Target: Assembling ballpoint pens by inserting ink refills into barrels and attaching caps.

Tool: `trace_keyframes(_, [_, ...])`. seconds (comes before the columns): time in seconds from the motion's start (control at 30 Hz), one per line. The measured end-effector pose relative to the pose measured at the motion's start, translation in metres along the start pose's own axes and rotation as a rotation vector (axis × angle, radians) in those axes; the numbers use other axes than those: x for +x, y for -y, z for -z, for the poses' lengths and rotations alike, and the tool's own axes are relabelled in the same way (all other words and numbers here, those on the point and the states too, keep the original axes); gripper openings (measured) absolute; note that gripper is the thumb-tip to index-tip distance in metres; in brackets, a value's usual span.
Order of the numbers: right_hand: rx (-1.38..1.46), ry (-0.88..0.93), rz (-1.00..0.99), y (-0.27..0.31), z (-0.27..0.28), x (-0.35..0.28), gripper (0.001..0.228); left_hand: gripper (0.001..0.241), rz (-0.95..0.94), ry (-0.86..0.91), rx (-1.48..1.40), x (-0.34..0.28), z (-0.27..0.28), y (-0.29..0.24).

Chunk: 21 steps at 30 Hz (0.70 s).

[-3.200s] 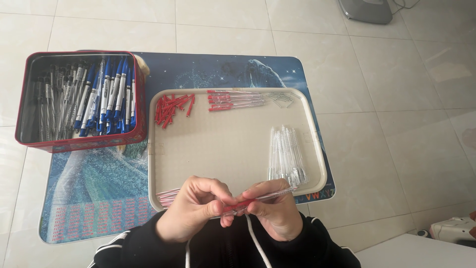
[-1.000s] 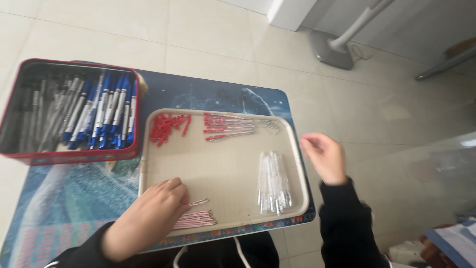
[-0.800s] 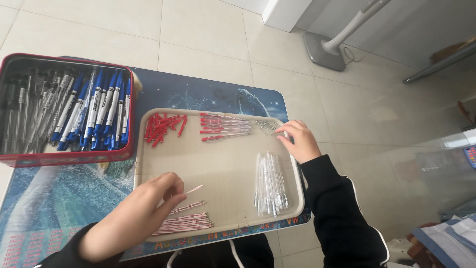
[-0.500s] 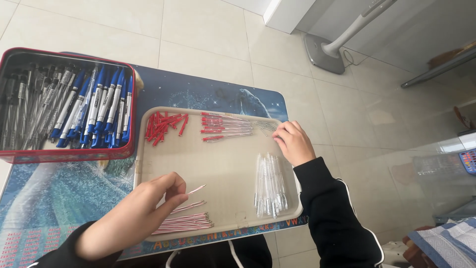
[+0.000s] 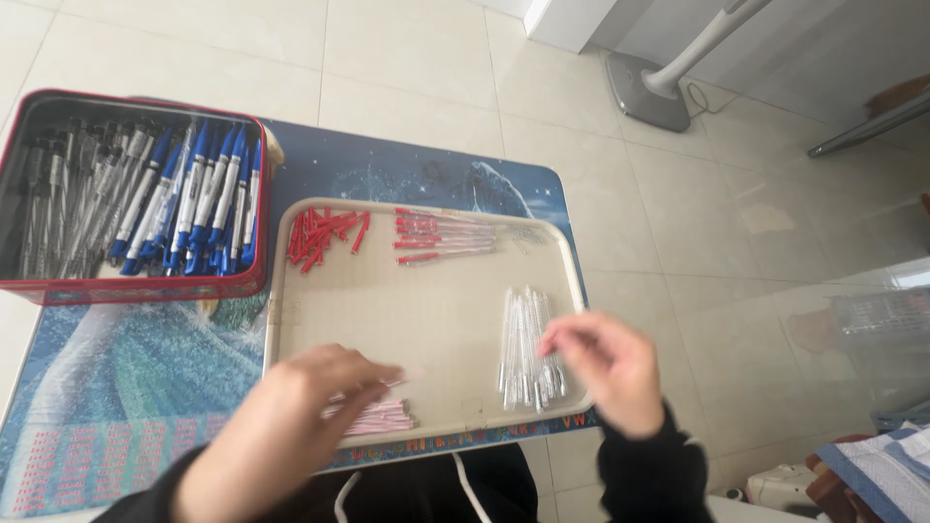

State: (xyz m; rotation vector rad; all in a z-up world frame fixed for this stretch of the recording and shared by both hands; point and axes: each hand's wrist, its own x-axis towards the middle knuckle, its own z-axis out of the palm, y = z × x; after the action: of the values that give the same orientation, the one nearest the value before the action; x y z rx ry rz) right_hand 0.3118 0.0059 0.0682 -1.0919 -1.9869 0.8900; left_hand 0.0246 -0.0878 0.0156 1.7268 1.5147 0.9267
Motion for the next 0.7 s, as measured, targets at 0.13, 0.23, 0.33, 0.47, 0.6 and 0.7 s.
trace_keyframes(0.13, [0.281, 0.089, -0.022, 0.022, -0.025, -0.036, 0.011, 0.019, -0.543, -0.062, 0.095, -0.014, -0.008, -0.039])
trace_keyframes(0.23, [0.423, 0.099, -0.084, 0.02, -0.036, -0.045, 0.012, 0.019, -0.617, -0.096, 0.25, -0.02, -0.008, -0.048])
trace_keyframes(0.33, [0.418, 0.121, -0.097, 0.021, -0.04, -0.044, 0.012, 0.022, -0.609, -0.097, 0.278, -0.021, -0.008, -0.051])
trace_keyframes(0.47, [0.422, 0.167, -0.033, 0.028, -0.041, -0.038, 0.014, 0.019, -0.596, -0.146, 0.281, -0.018, -0.012, -0.052])
trace_keyframes(0.6, [0.39, 0.156, 0.002, 0.027, -0.041, -0.039, 0.012, 0.019, -0.592, -0.122, 0.285, -0.017, -0.013, -0.051])
trace_keyframes(0.7, [0.382, 0.169, 0.023, 0.026, -0.042, -0.039, 0.012, 0.018, -0.576, -0.111, 0.276, -0.017, -0.013, -0.051])
